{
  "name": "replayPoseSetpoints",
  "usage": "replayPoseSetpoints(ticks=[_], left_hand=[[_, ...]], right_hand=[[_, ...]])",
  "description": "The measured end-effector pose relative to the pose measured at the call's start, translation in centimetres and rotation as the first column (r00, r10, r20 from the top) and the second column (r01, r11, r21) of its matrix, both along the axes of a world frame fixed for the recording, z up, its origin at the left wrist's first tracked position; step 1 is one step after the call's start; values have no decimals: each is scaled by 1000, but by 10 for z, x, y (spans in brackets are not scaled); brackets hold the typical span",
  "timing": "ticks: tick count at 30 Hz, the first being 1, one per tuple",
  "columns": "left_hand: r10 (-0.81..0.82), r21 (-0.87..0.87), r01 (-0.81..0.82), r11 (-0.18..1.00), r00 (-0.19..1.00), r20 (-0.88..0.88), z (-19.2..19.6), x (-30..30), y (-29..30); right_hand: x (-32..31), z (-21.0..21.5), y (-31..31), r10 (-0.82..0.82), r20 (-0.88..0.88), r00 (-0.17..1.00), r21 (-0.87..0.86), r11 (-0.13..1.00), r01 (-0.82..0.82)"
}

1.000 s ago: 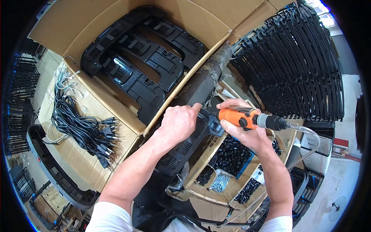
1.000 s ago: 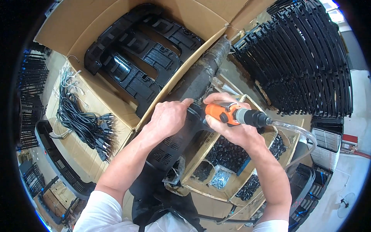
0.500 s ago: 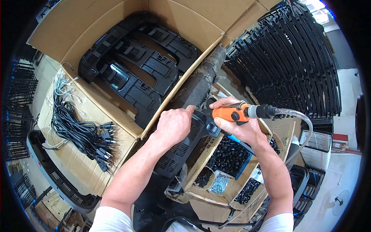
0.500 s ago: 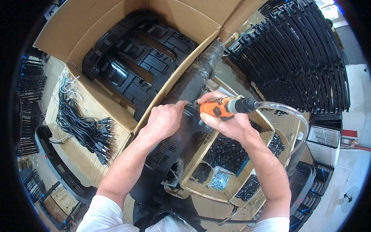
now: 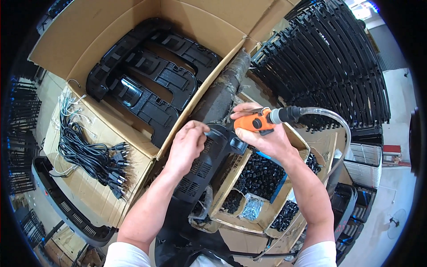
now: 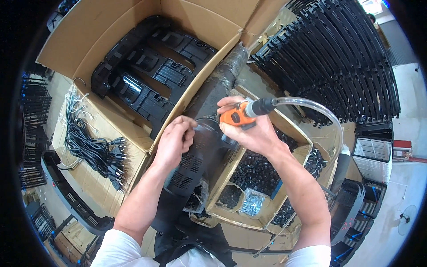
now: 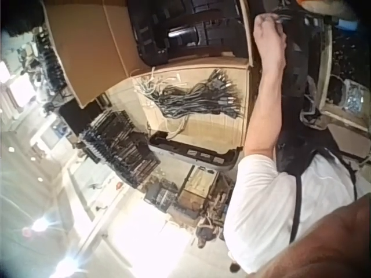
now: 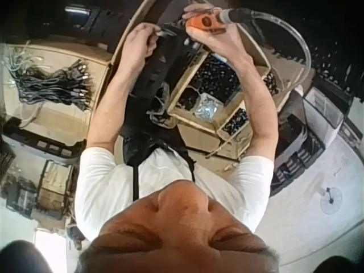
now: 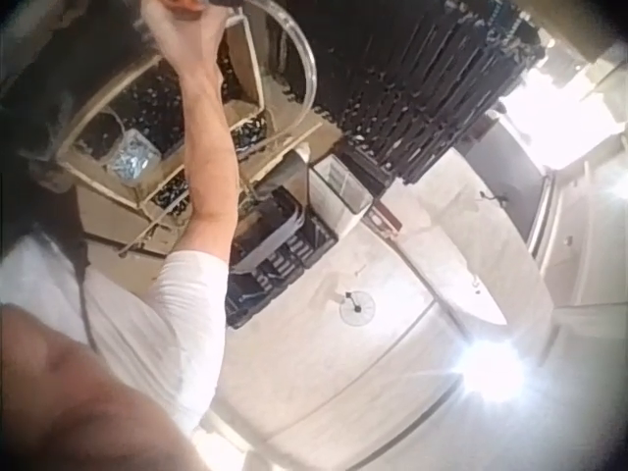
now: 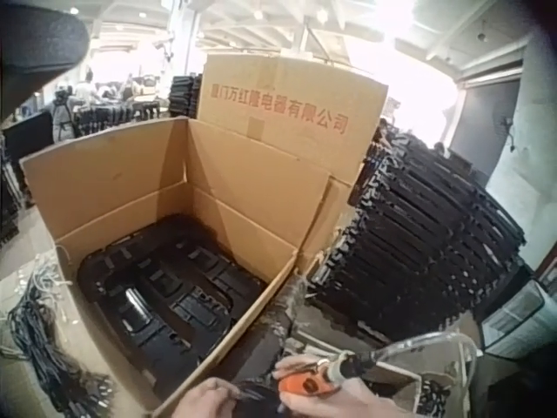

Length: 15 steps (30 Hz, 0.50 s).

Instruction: Assemble parts of a piece of sports equipment using a pneumatic screwdriver and screws on a factory floor.

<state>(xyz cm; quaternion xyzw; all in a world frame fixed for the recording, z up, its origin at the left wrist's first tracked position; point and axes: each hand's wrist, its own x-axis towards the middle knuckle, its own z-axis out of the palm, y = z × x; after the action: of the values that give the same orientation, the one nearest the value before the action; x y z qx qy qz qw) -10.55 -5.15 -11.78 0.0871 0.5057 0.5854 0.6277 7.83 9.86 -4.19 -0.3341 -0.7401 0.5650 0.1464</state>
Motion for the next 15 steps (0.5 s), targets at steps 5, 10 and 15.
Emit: replayPoseSetpoints(ticks=[5,10,15], left_hand=[[-3,27,-3,1000,979,206,6,32,-32],[-52,-33,60,998,976,212,5,44,-45],[-142,-35,146,989,985,97,8,46,-27]], right_hand=[[12,9,-6,-53,-35,998,70,996,55],[54,42,-16,-309,-136,941,-13,950,311],[85,25,-33,-394,-116,912,58,914,402]])
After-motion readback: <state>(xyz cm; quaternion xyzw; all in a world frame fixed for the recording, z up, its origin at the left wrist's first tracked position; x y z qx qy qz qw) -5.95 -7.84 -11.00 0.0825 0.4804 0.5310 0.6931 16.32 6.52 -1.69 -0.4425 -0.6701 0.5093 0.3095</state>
